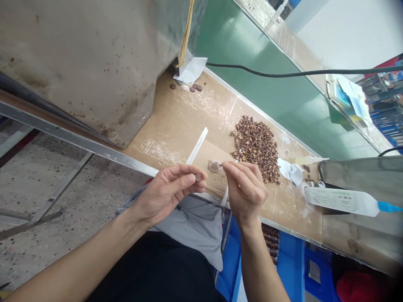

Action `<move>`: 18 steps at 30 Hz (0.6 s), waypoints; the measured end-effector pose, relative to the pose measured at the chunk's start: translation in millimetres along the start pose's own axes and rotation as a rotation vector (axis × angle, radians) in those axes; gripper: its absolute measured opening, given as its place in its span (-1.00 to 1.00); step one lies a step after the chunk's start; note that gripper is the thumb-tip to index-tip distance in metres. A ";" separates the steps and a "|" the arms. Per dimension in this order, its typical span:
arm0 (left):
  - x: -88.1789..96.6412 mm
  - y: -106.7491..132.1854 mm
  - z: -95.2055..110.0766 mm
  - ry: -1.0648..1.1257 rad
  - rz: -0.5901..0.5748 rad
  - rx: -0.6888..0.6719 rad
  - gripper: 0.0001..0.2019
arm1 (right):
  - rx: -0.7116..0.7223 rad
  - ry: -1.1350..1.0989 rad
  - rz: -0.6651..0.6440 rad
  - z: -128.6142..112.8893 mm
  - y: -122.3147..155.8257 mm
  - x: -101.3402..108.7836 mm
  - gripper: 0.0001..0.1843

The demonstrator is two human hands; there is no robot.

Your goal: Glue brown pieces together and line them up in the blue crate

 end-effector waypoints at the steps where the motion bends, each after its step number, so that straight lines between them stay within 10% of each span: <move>1: -0.4 -0.3 -0.3 0.001 0.000 0.005 -0.85 | 0.003 0.001 0.024 0.0 -0.3 0.0 -0.60; 18: -5.2 -8.8 -6.4 0.054 -0.037 0.076 -0.86 | -0.067 -0.086 0.187 -3.1 -2.9 11.7 -0.52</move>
Point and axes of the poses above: each hand's wrist, its own y-axis away from the middle knuckle, its own x-axis out of the back of the hand, z = x × y, the point moved 1 cm from there along -y, towards the middle knuckle, and after that the axes turned 8 degrees about y, right-handed, at the moved point
